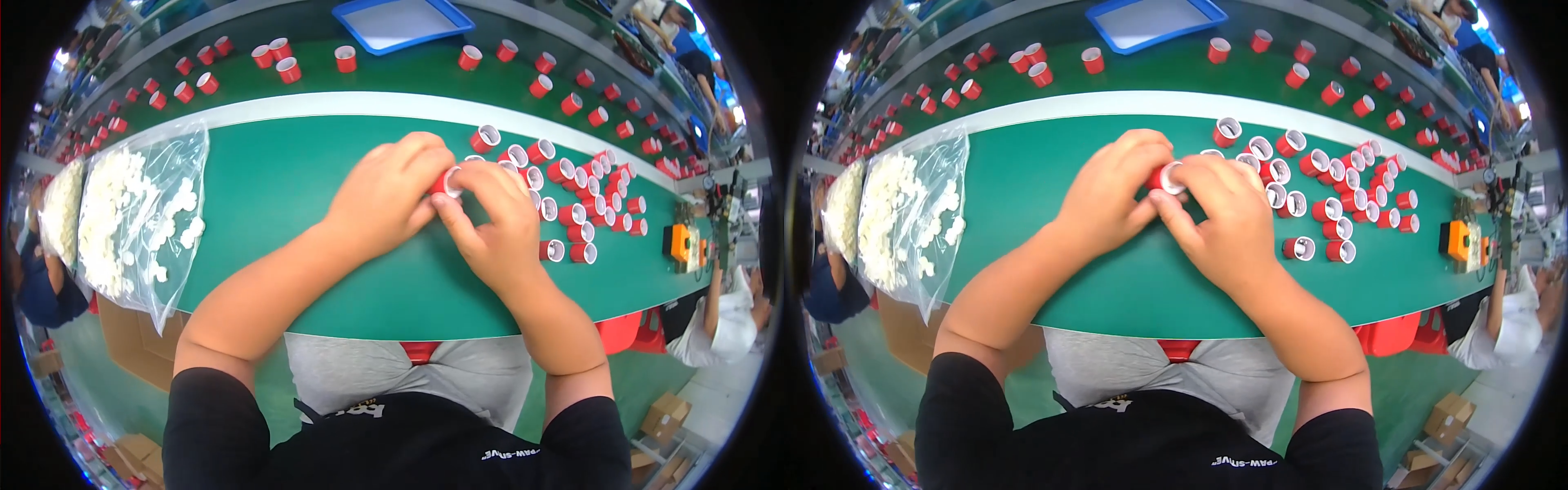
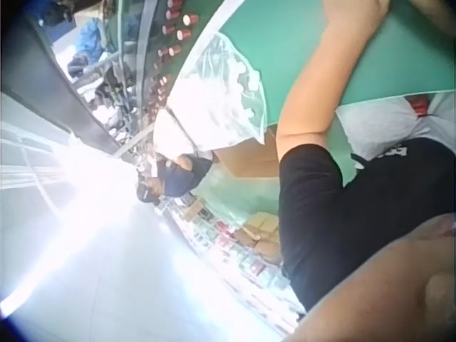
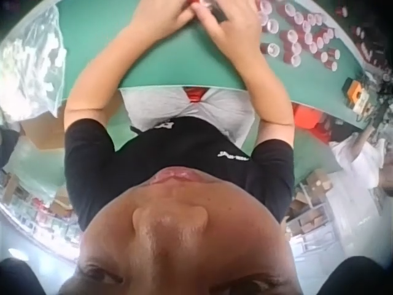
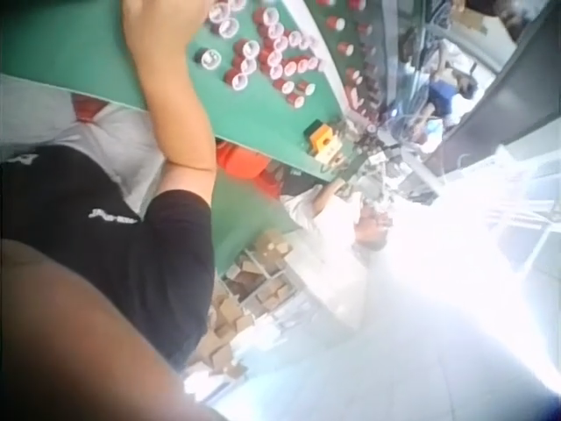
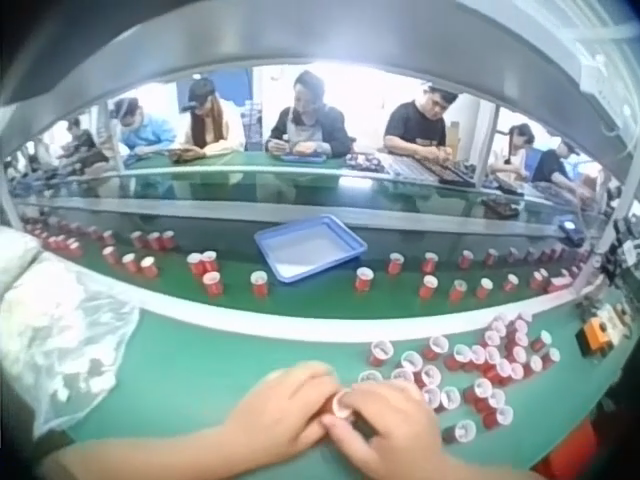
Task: The person places small white plastic components into red cylindrical cups on an assembly line by hand.
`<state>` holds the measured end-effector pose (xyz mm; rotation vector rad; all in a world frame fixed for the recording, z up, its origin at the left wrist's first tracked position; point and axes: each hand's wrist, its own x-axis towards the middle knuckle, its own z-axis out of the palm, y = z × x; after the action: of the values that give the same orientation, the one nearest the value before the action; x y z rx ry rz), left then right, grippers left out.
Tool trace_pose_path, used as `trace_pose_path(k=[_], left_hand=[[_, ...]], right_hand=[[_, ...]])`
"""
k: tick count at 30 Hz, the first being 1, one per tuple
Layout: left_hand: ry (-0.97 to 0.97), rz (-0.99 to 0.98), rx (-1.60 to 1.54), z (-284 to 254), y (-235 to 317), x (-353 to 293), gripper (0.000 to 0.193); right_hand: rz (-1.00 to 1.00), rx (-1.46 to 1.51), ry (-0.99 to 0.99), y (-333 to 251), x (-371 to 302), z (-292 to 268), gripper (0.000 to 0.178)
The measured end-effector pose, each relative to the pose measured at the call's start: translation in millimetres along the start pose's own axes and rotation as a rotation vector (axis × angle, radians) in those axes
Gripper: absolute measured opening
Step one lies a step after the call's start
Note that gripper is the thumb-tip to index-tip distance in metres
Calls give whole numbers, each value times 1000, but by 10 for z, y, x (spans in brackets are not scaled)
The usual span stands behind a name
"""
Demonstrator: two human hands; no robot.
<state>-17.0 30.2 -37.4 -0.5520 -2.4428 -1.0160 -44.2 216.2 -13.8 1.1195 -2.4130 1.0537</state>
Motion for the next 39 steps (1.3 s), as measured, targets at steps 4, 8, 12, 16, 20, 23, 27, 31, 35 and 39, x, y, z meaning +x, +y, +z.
trace_pose_path(k=[4,8,12,16,20,23,27,31,35,39], left_hand=[[80,-121,15,-12,-73,-18,34],[62,-380,99,-150,-447,-37,28],[250,-499,229,-247,-809,-9,21],[397,-594,320,-392,-1101,0,16],[388,-653,301,-488,-1071,-40,16],[441,-572,385,-394,-1182,34,22],[497,-640,474,-359,-1196,40,26],[389,-694,449,-353,-1165,78,25],[484,-619,492,-366,-1259,22,23],[448,-659,483,-450,-1206,-18,27]], right_hand=[[2,-13,16,-39,108,103,28],[194,-48,-18,-50,623,209,47],[206,-222,-122,337,1271,595,47],[341,-375,-280,606,1583,856,48],[223,-466,-185,538,1414,919,48],[156,-281,-125,95,1238,636,28],[-38,-2,-213,-692,1106,809,17],[-460,-23,-671,-1504,1182,1447,22],[-511,10,-794,-2016,1155,2292,47],[-609,58,-646,-2356,1121,2811,81]])
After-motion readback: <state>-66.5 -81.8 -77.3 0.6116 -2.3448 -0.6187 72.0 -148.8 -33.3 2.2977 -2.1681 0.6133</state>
